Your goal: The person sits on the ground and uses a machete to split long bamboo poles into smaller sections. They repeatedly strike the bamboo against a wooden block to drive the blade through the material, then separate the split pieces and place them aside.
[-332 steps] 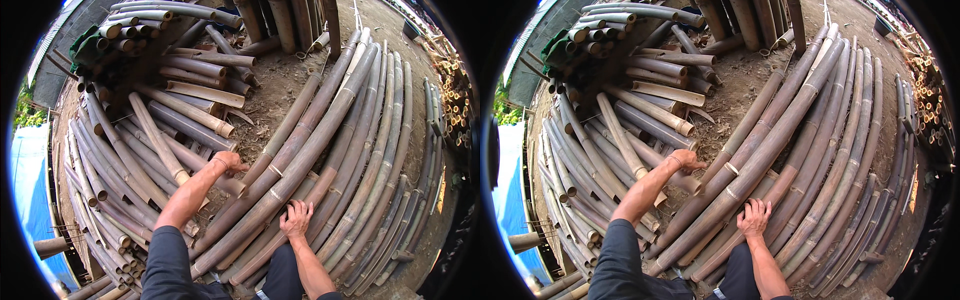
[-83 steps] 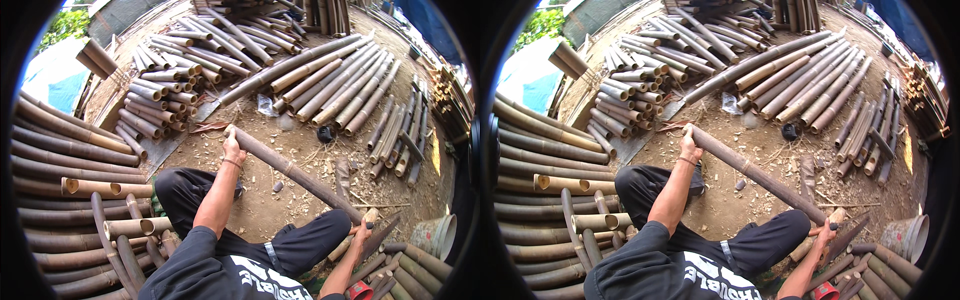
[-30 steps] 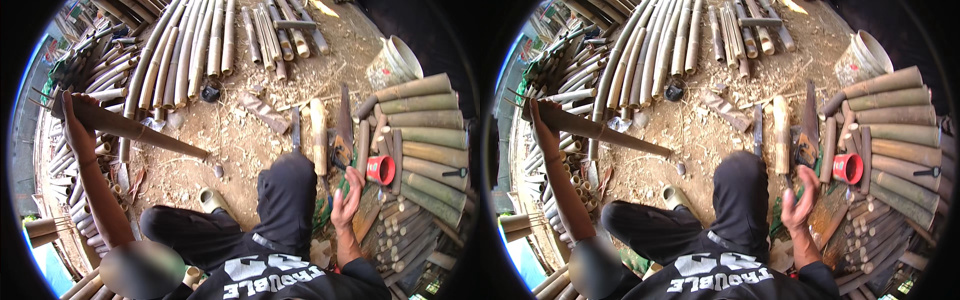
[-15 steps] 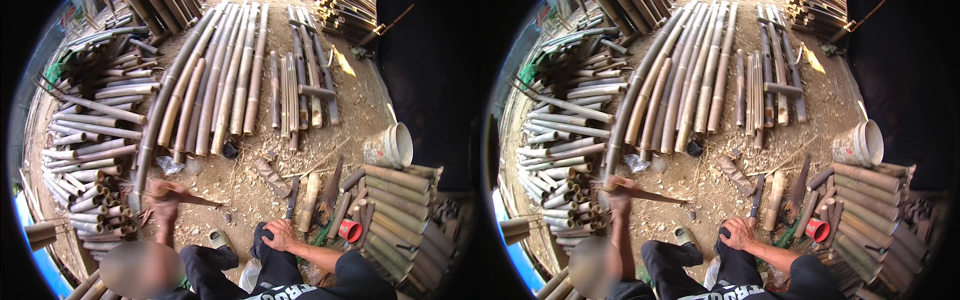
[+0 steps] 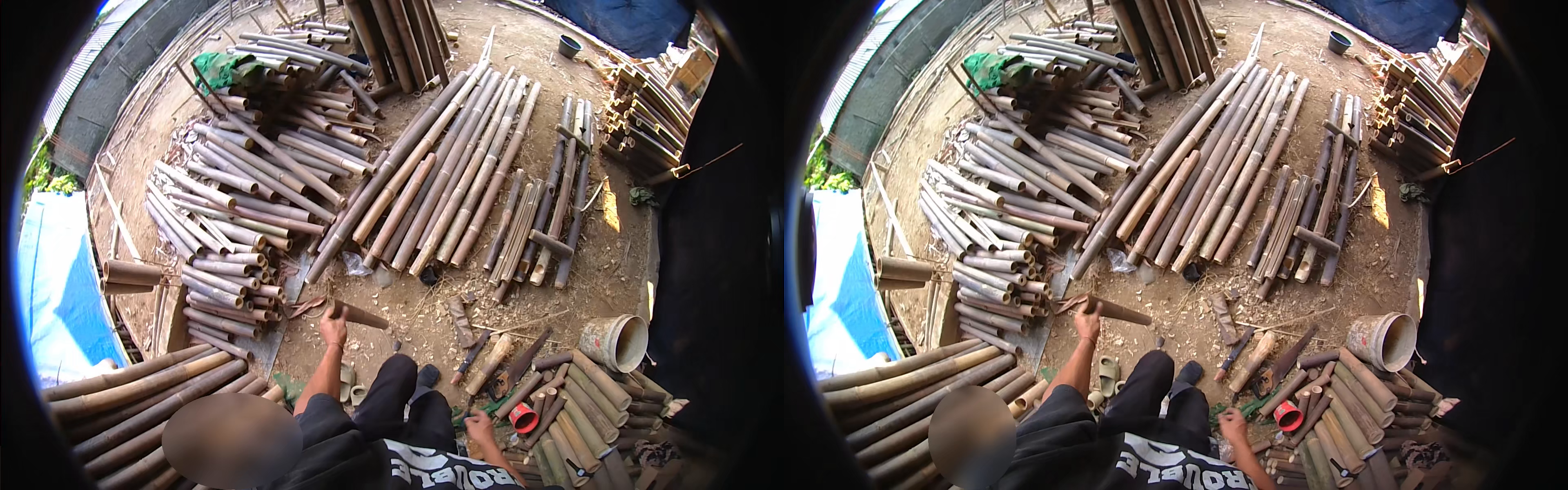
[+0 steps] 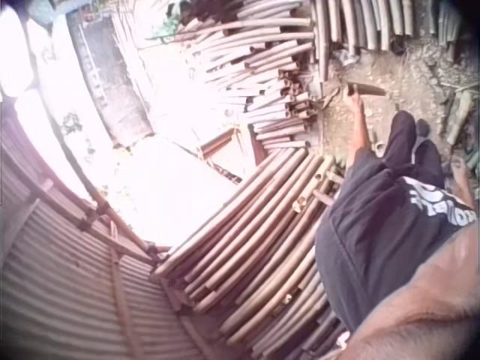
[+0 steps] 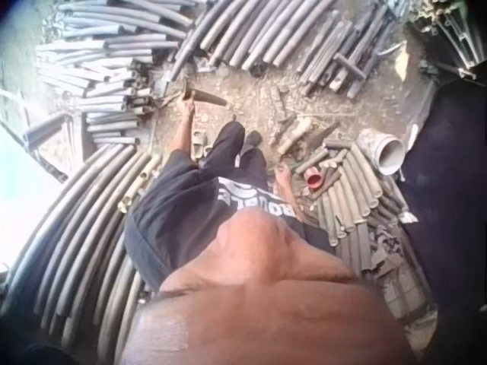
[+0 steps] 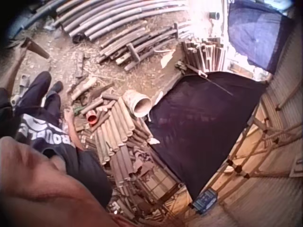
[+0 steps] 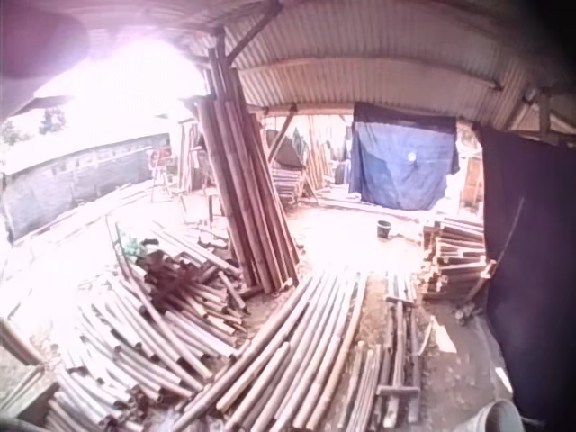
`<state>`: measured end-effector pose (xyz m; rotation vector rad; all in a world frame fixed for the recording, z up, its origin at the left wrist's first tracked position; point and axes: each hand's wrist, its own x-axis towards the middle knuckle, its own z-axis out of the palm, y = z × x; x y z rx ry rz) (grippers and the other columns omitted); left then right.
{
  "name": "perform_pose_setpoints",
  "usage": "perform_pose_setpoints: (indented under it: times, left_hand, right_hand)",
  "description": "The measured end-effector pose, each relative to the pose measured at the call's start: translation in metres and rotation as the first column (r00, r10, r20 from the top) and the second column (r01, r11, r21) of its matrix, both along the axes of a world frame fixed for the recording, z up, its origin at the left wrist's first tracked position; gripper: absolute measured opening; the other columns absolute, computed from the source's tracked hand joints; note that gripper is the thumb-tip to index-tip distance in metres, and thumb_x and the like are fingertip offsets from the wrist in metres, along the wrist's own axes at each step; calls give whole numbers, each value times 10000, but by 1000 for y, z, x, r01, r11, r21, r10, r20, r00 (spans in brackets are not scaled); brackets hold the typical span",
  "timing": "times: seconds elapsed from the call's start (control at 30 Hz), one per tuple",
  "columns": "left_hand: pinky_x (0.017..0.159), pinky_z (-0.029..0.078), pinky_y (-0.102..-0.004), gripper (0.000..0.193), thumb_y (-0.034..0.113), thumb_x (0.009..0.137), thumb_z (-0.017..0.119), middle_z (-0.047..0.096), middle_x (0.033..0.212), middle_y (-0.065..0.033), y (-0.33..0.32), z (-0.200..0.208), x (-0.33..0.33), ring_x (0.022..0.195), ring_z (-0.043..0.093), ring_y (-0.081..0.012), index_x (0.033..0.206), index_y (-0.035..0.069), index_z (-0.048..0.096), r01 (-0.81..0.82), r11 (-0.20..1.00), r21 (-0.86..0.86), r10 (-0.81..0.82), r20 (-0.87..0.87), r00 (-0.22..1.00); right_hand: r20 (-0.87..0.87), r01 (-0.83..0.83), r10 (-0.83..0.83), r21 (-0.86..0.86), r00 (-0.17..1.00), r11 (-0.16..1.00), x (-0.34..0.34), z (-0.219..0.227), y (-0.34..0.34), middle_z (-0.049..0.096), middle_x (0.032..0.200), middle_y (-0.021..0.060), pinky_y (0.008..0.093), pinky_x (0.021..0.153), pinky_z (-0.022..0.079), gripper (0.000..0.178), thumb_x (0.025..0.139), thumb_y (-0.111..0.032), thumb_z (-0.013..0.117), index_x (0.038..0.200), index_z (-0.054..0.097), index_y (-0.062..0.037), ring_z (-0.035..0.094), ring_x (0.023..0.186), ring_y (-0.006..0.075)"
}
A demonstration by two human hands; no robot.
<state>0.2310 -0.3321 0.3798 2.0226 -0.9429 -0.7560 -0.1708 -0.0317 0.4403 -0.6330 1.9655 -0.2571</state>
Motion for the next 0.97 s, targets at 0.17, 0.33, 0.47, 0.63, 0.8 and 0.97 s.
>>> perform_pose_setpoints:
  times: [0.17,0.33,0.47,0.63,0.8,0.97]
  left_hand:
    - [832,479,-268,407,339,907,728,681,994,-21,-75,110,21,889,587,-105,1086,-23,677,-244,915,-322,133,-330,934]
    - [886,417,-286,429,344,1004,583,603,1068,-53,-178,204,38,969,524,-148,1218,-26,546,-179,800,-572,71,-205,976]
    - [770,429,-262,388,387,989,589,563,911,-15,-265,226,11,828,494,-117,1087,14,551,-55,795,-604,-3,-95,995]
    - [495,312,-217,602,623,851,657,468,718,9,-347,290,-72,589,416,-69,937,48,502,330,691,-643,-531,-141,836]
    - [611,469,-327,665,591,784,699,567,718,-71,-426,294,-163,664,553,-168,1033,-10,560,596,677,-433,-616,110,780]
    - [838,519,-408,678,527,819,713,711,1018,-188,-535,244,-233,964,698,-331,1227,5,569,771,636,15,-765,143,628]
  right_hand:
    - [-423,62,-116,-137,899,989,-137,-74,75,691,849,160,378,652,556,291,783,-162,703,1035,671,-19,687,743,280]
    - [-75,499,-495,42,866,866,-112,-47,18,628,642,108,371,465,488,137,843,-128,639,862,701,-7,622,533,224]
    - [-180,54,-47,39,983,998,-51,-8,-58,666,713,143,387,526,497,199,844,-171,628,920,683,5,642,579,260]
    - [-50,213,-214,-12,976,977,-20,-1,-150,691,791,160,391,624,512,254,846,-210,637,956,687,14,667,683,272]
    - [33,351,-350,-153,936,924,-42,-49,-203,715,869,177,394,722,528,311,847,-248,646,992,691,23,693,786,284]
    - [-86,145,-137,102,987,984,-134,-41,-320,716,1002,214,398,885,524,403,854,-362,674,1120,700,-61,693,981,315]
